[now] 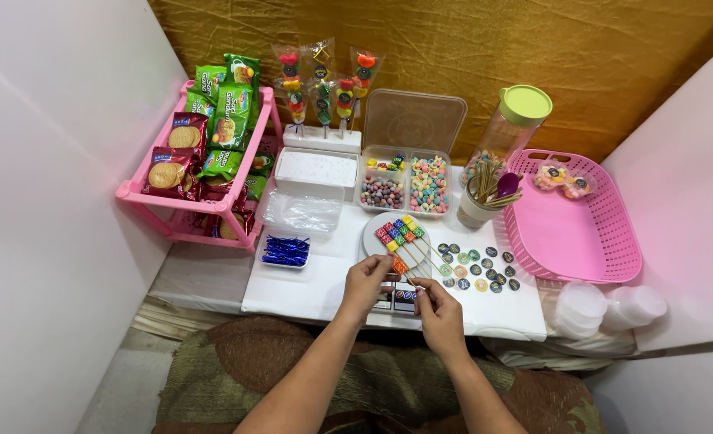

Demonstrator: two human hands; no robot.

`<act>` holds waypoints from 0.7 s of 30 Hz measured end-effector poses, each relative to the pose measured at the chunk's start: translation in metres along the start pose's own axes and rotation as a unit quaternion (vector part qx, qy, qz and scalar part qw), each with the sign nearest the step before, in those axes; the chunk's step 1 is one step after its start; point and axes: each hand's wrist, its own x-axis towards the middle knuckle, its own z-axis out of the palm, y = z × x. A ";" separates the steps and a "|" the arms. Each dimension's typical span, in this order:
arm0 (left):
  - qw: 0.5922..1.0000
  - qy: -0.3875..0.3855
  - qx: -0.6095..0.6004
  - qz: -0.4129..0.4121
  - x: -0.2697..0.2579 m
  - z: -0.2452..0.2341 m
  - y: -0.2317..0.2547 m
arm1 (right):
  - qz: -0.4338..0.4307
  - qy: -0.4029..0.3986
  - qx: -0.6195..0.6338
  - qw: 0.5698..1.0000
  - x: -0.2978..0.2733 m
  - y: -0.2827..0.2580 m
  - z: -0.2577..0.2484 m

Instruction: The person is packaging small square candies into a small plastic bag, aligning them with a stick, and then weighing the finished pack on a digital scale.

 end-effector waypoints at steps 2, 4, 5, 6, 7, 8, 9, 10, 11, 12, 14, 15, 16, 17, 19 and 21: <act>1.000 0.004 0.014 0.009 -0.004 0.002 0.005 | -0.003 0.001 0.000 1.000 0.000 0.000 0.000; 0.999 0.008 0.028 0.018 -0.004 0.003 0.004 | -0.006 0.002 0.000 1.000 0.000 0.000 0.000; 0.999 0.011 0.027 0.026 -0.002 0.003 0.002 | -0.004 0.002 0.001 1.000 0.000 -0.001 0.000; 0.999 0.014 0.026 0.034 0.000 0.003 -0.001 | -0.001 0.002 0.002 1.000 0.000 -0.001 0.000; 0.999 0.014 0.026 0.034 0.001 0.004 -0.002 | -0.002 0.002 0.002 1.000 0.000 -0.002 0.000; 0.999 0.019 0.025 0.039 0.001 0.005 -0.002 | -0.002 0.002 0.001 1.000 -0.001 -0.002 0.000; 0.998 0.025 0.023 0.043 0.002 0.005 -0.002 | -0.002 0.001 0.000 1.000 -0.001 -0.002 0.001; 0.998 0.025 0.023 0.044 0.001 0.006 0.000 | -0.002 0.001 0.000 1.000 0.000 -0.002 0.000; 0.998 0.029 0.031 0.046 0.000 0.007 0.001 | -0.004 0.001 0.004 1.000 -0.001 -0.002 0.001; 0.998 0.033 0.038 0.048 -0.001 0.007 0.003 | -0.006 0.000 0.008 1.000 -0.001 -0.001 0.001; 0.998 0.032 0.035 0.039 0.000 0.007 0.004 | -0.004 0.000 0.010 1.000 0.001 0.001 0.001; 0.999 0.030 0.033 0.028 -0.001 0.007 0.003 | 0.000 0.002 0.013 1.000 0.000 0.002 0.001; 0.999 0.030 0.034 0.028 0.001 0.006 0.001 | 0.001 0.002 0.014 1.000 0.001 0.001 0.000; 0.999 0.014 0.023 0.030 0.003 0.005 -0.001 | -0.001 0.005 0.010 1.000 0.002 0.001 -0.001; 0.999 -0.002 0.012 0.036 0.002 0.005 0.003 | -0.008 0.008 0.007 1.000 0.004 0.000 -0.003; 0.999 0.009 0.052 0.002 -0.007 0.007 0.012 | 0.013 0.011 0.010 1.000 0.001 0.001 -0.004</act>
